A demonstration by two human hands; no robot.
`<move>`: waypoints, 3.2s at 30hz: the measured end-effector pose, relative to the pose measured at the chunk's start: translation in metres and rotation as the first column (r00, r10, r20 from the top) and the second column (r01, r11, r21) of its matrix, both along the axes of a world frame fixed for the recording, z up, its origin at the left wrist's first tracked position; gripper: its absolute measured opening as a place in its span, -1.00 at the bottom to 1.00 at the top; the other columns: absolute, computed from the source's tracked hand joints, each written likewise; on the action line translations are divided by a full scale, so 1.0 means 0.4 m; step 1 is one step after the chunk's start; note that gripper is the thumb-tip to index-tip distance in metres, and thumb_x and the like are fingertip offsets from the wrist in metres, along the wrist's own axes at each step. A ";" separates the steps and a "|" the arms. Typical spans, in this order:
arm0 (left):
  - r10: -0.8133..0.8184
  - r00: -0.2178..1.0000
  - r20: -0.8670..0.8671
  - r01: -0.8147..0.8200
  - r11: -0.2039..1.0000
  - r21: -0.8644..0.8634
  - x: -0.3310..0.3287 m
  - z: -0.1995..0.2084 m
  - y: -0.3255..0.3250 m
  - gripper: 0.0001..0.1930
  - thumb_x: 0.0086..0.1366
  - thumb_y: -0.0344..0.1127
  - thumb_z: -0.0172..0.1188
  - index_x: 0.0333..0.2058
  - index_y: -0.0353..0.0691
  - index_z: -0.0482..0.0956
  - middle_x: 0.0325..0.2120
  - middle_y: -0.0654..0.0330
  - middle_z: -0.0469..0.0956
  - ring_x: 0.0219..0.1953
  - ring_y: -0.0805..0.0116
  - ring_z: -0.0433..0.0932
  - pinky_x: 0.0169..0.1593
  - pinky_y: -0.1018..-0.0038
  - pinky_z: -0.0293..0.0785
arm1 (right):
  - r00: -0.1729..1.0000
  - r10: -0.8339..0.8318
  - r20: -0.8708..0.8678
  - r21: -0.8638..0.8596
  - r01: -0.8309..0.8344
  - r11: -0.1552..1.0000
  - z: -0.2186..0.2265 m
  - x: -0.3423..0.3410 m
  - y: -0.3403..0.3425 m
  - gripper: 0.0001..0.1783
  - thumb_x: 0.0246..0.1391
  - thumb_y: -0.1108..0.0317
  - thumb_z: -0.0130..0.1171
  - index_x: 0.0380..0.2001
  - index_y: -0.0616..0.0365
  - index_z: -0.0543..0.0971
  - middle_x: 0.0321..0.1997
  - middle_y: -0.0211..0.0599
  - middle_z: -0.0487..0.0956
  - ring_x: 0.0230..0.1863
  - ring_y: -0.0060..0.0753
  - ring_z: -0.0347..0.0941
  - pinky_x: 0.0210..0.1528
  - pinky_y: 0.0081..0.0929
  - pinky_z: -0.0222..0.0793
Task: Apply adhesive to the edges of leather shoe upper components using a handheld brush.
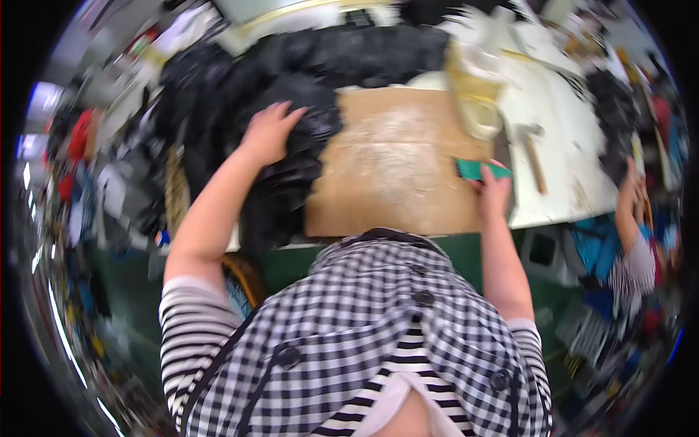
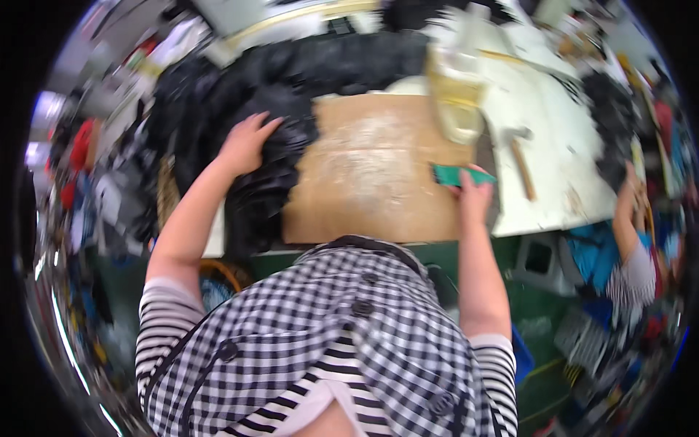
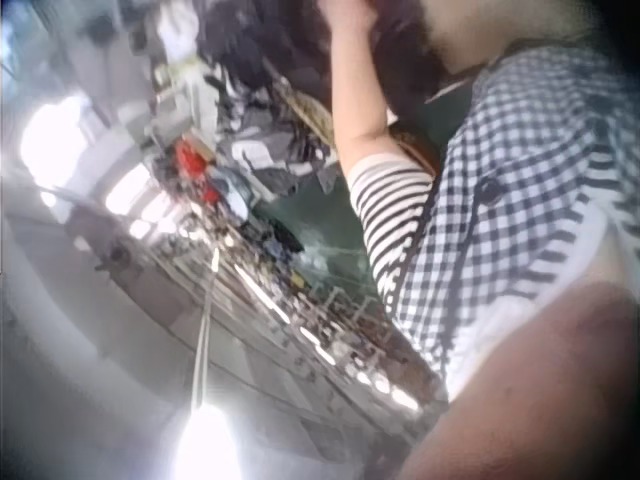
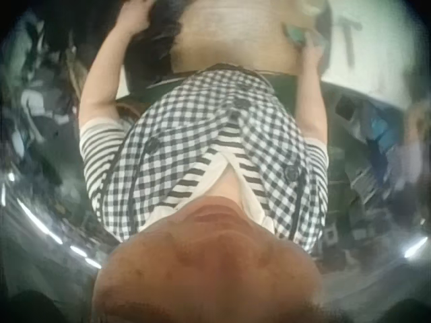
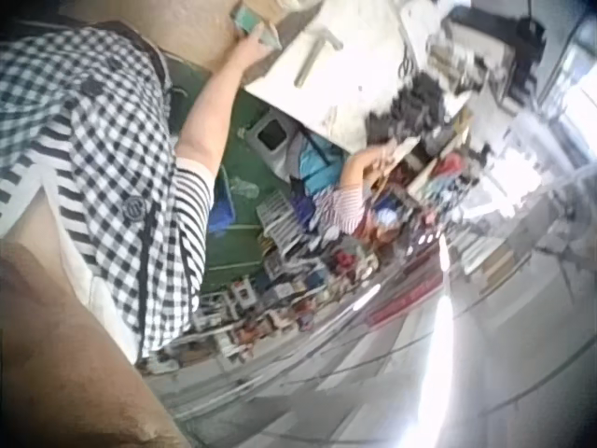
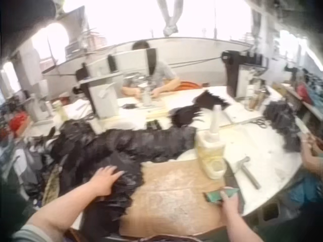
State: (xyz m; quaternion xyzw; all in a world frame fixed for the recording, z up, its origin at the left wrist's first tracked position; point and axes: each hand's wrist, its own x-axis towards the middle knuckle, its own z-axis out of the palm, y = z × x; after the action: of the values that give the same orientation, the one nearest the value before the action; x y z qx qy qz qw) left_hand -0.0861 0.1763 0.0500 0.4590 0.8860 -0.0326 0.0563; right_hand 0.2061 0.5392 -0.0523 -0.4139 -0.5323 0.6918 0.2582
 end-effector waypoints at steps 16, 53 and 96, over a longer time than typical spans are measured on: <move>0.195 0.981 0.003 -0.194 0.978 -0.075 -0.025 -0.025 0.055 -0.35 -0.12 -0.61 0.07 0.06 -0.04 0.47 0.04 -0.01 0.43 0.08 0.08 0.41 0.13 0.31 0.36 | 0.954 0.124 -0.273 -0.145 -0.168 0.975 -0.046 0.012 0.035 -0.70 0.07 0.51 0.12 -0.12 0.13 0.33 -0.26 -0.29 0.45 -0.34 -0.34 0.54 -0.47 -0.38 0.60; 0.357 0.709 0.608 -0.653 0.658 0.376 0.082 -0.129 0.248 -0.34 -0.02 -0.30 0.39 0.08 -0.26 0.34 0.03 -0.10 0.36 0.07 0.06 0.40 0.13 0.33 0.32 | 0.932 0.255 0.257 0.764 -0.358 0.538 0.159 -0.090 -0.003 -0.82 0.14 0.47 0.09 -0.16 0.17 0.45 -0.22 -0.27 0.48 -0.17 -0.40 0.47 -0.17 -0.46 0.42; 0.135 0.402 0.905 -0.687 0.698 0.201 0.422 -0.184 0.446 -0.45 0.08 -0.48 0.20 0.03 -0.39 0.16 -0.55 0.07 0.46 -0.58 0.23 0.54 -0.43 0.36 0.47 | 0.900 0.434 0.046 0.569 -0.381 0.728 0.053 -0.141 -0.016 -0.81 0.09 0.51 0.09 -0.20 0.13 0.47 -0.31 -0.23 0.56 -0.34 -0.39 0.52 -0.29 -0.52 0.39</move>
State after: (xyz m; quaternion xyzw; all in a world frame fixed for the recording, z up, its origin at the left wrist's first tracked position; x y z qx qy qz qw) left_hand 0.0827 0.3547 -0.0237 0.1612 0.7992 0.4642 0.3462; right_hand 0.1498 0.5326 -0.0312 -0.1599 -0.7783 0.5601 0.2344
